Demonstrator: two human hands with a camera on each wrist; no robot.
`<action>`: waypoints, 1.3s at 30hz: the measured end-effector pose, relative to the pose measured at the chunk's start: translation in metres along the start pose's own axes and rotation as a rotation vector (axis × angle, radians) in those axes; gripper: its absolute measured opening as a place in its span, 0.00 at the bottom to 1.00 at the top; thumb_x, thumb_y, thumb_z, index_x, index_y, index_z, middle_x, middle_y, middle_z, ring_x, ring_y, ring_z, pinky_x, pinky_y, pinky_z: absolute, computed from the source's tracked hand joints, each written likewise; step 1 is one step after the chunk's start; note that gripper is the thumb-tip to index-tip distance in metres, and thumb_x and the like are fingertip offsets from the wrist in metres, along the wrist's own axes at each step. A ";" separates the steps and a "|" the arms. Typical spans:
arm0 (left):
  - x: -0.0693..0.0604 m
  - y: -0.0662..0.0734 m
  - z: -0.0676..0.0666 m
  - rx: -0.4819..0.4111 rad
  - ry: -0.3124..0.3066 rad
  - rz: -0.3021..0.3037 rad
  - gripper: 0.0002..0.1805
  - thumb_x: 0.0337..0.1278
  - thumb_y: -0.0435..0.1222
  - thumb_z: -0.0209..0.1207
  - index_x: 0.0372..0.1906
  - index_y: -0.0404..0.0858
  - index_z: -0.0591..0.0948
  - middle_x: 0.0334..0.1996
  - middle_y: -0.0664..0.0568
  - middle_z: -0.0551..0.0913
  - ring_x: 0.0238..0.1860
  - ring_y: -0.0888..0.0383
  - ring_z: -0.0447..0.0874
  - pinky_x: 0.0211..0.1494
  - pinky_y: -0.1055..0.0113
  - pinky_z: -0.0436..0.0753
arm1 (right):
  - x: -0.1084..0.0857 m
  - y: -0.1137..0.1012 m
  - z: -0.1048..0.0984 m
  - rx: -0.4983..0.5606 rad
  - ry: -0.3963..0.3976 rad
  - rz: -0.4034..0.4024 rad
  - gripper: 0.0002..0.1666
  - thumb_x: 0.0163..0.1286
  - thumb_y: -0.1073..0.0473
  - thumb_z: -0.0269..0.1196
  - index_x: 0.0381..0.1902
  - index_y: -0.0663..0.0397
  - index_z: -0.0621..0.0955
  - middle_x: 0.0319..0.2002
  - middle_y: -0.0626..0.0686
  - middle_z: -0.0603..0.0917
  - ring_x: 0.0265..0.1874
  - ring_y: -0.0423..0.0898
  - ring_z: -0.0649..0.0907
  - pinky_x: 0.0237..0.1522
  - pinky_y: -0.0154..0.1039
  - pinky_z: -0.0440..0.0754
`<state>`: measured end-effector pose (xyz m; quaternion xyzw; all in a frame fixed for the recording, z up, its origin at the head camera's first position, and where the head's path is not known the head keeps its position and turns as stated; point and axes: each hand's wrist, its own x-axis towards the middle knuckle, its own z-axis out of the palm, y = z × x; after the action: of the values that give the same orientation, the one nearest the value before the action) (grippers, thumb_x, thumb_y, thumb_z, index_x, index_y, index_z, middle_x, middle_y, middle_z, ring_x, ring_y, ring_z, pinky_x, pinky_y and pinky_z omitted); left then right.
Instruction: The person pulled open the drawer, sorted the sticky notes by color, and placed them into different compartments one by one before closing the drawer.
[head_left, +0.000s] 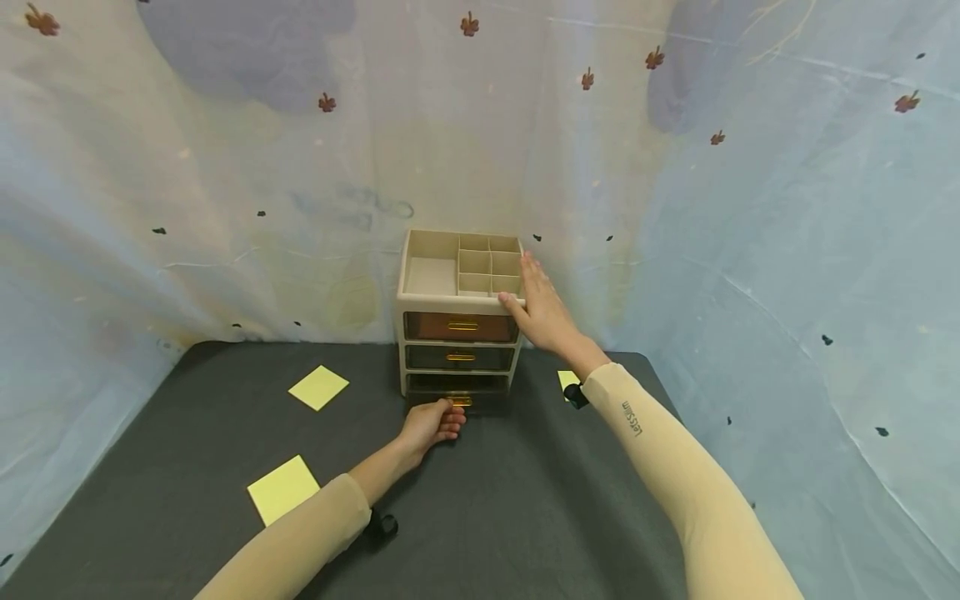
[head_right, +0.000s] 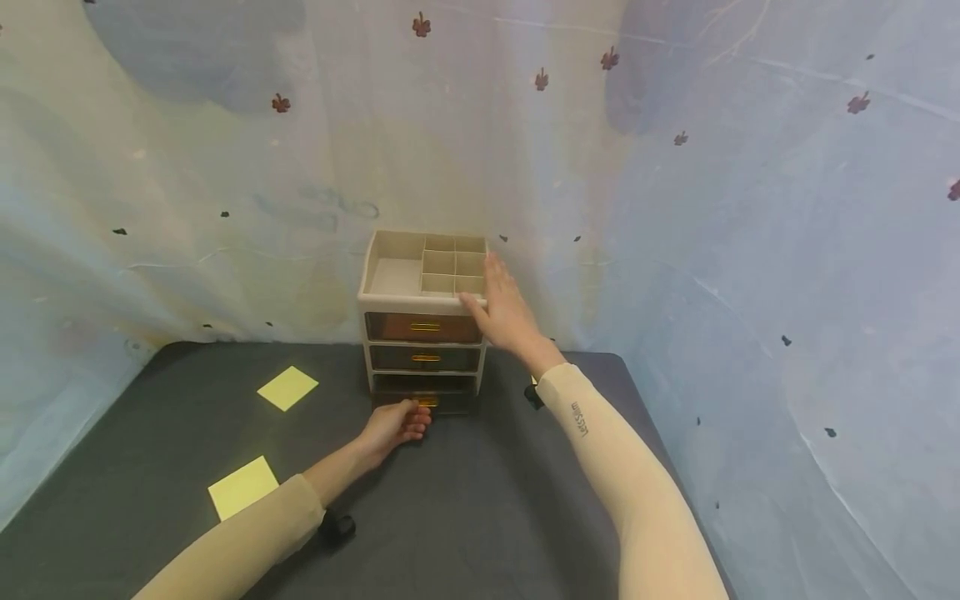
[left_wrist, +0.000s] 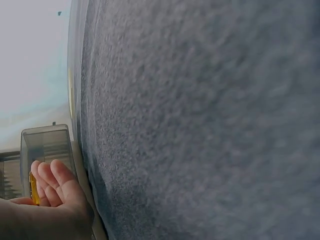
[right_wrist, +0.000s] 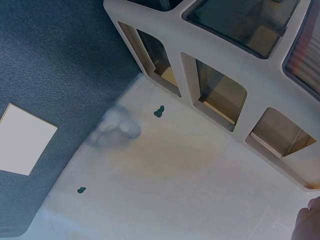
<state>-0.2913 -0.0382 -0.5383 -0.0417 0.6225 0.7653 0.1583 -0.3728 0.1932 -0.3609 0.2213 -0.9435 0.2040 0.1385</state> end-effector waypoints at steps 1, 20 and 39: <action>-0.002 -0.001 0.000 0.002 -0.007 0.002 0.21 0.80 0.37 0.48 0.52 0.20 0.82 0.30 0.50 0.87 0.28 0.63 0.82 0.33 0.71 0.84 | 0.000 0.000 0.000 0.002 0.001 0.000 0.50 0.85 0.36 0.44 0.84 0.63 0.39 0.84 0.62 0.39 0.83 0.59 0.44 0.83 0.52 0.43; -0.030 -0.010 -0.004 0.058 -0.057 -0.014 0.23 0.81 0.39 0.48 0.56 0.21 0.81 0.34 0.50 0.87 0.32 0.62 0.84 0.38 0.70 0.86 | 0.000 0.001 -0.002 0.005 0.007 -0.004 0.50 0.85 0.37 0.45 0.84 0.62 0.40 0.84 0.62 0.40 0.83 0.59 0.44 0.83 0.52 0.43; -0.060 -0.020 -0.002 0.061 -0.129 -0.020 0.22 0.82 0.38 0.48 0.54 0.21 0.81 0.32 0.52 0.86 0.32 0.63 0.83 0.38 0.70 0.85 | 0.001 0.001 -0.001 0.003 -0.005 -0.004 0.50 0.85 0.37 0.44 0.84 0.62 0.39 0.84 0.61 0.39 0.83 0.60 0.44 0.83 0.52 0.43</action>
<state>-0.2292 -0.0476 -0.5418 0.0064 0.6338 0.7453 0.2068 -0.3738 0.1939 -0.3605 0.2239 -0.9431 0.2046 0.1362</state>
